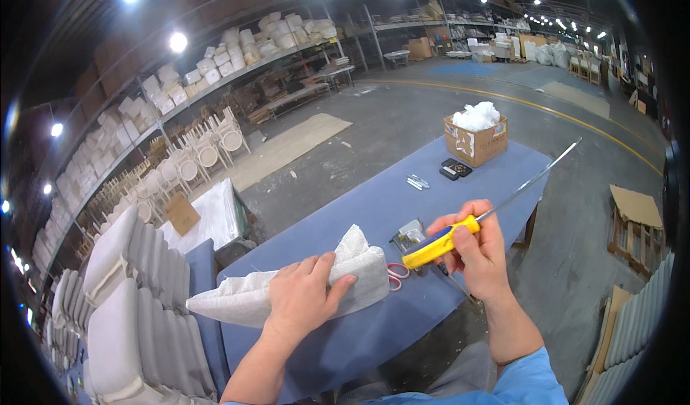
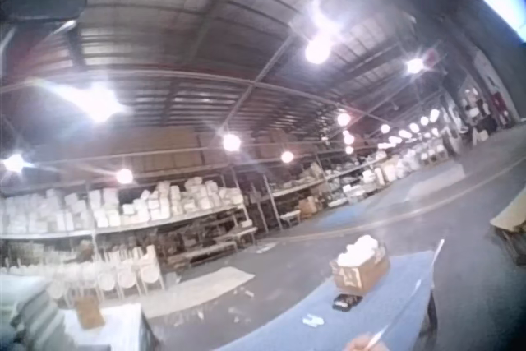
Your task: The person uses a yellow utility knife to trim the edges of a white cushion cover and then uses scissors to snip loose threads. The person handles multiple cushions, turning them over and placing them on a blue work table in a warehouse setting.
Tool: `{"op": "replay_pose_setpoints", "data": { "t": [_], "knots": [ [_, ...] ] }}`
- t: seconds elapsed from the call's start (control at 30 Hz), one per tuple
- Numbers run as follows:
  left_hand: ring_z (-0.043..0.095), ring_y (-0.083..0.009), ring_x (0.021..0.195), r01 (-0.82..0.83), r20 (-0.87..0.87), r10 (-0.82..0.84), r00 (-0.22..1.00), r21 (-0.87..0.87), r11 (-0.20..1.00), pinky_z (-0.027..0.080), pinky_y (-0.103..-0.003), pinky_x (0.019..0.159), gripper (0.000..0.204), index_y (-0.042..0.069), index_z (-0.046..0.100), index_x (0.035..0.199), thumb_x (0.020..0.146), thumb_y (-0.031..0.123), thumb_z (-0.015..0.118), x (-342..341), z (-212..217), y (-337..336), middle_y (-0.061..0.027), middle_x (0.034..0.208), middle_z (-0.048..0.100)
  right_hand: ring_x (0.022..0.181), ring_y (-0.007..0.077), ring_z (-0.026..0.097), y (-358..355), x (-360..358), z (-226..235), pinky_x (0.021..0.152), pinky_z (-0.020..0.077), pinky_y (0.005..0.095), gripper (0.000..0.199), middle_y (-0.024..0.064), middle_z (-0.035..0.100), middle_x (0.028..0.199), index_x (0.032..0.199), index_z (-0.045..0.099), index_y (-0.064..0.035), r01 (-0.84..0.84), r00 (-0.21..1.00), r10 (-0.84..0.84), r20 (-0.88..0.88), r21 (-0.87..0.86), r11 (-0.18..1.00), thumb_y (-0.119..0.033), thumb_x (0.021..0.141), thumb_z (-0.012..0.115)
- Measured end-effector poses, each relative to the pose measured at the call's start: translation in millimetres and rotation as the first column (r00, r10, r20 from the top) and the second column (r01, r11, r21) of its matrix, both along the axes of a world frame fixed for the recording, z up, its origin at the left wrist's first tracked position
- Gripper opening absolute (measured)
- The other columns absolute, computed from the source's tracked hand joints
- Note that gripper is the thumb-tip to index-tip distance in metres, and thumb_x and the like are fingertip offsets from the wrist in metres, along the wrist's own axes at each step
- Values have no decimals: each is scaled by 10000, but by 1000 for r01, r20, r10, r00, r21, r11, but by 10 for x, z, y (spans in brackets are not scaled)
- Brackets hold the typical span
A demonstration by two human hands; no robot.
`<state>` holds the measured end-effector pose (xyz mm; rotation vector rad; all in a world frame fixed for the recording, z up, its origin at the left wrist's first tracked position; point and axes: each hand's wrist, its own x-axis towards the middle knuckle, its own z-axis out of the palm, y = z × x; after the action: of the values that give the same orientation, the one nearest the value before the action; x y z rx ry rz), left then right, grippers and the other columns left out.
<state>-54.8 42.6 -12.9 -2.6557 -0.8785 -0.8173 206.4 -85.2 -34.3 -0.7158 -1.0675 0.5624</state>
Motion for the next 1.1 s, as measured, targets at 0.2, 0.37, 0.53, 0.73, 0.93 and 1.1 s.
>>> {"op": "replay_pose_setpoints", "data": {
  "t": [0.2, 0.37, 0.53, 0.73, 0.93, 1.1],
  "knots": [
    [728, -316, 791, -5, 11, 5, 1000, 6, 1000, 557, -419, 719, 459, 62, 722, 1133, 909, 462, 727, -23, -22, 22, -111, 912, 747, 684, 61, 531, 433, -127, 259, 631, 461, 229, 161, 122, 690, 1086, 1193, 443, -87, 198, 933, -292, 210, 379, 904, -88, 1056, 528],
    [728, -322, 778, -24, -16, 24, 1000, -4, 1000, 558, -420, 706, 479, 60, 724, 1135, 892, 472, 738, -51, -34, 44, -115, 898, 744, 917, 154, 640, 527, -159, 249, 810, 533, 295, 171, 137, 658, 1060, 1185, 420, -77, 107, 904, -130, 406, 81, 991, -75, 1045, 517],
    [726, -323, 767, -9, 12, 9, 1000, 9, 1000, 557, -419, 700, 495, 55, 724, 1136, 893, 486, 731, -44, -74, 76, -118, 901, 744, 929, 139, 610, 640, -221, 158, 829, 514, 278, 180, 130, 669, 1039, 1206, 415, -96, 143, 922, -211, 326, 219, 965, -44, 1053, 494],
    [727, -320, 777, -22, -6, 22, 1000, 1, 1000, 558, -419, 703, 493, 66, 724, 1135, 898, 498, 723, -53, -45, 126, -117, 909, 747, 910, 130, 603, 608, -294, 236, 805, 508, 302, 171, 114, 676, 1056, 1192, 418, -89, 97, 982, -139, 128, 291, 952, -51, 1052, 508],
    [727, -315, 787, -40, -12, 40, 999, -6, 999, 558, -425, 717, 490, 76, 723, 1135, 900, 506, 720, -64, -28, 136, -115, 906, 748, 851, 157, 611, 626, -238, 393, 761, 508, 313, 157, 105, 674, 1053, 1199, 450, -70, 121, 930, -137, 342, 67, 990, -91, 1057, 512],
    [725, -324, 785, -23, -18, 23, 1000, -26, 999, 558, -439, 719, 490, 75, 721, 1134, 903, 508, 716, -44, -66, 204, -121, 897, 745, 821, 190, 642, 754, -390, 479, 762, 528, 333, 143, 104, 673, 1020, 1194, 461, -48, 81, 750, -90, 655, 44, 996, -93, 1061, 491]
  ]
}}
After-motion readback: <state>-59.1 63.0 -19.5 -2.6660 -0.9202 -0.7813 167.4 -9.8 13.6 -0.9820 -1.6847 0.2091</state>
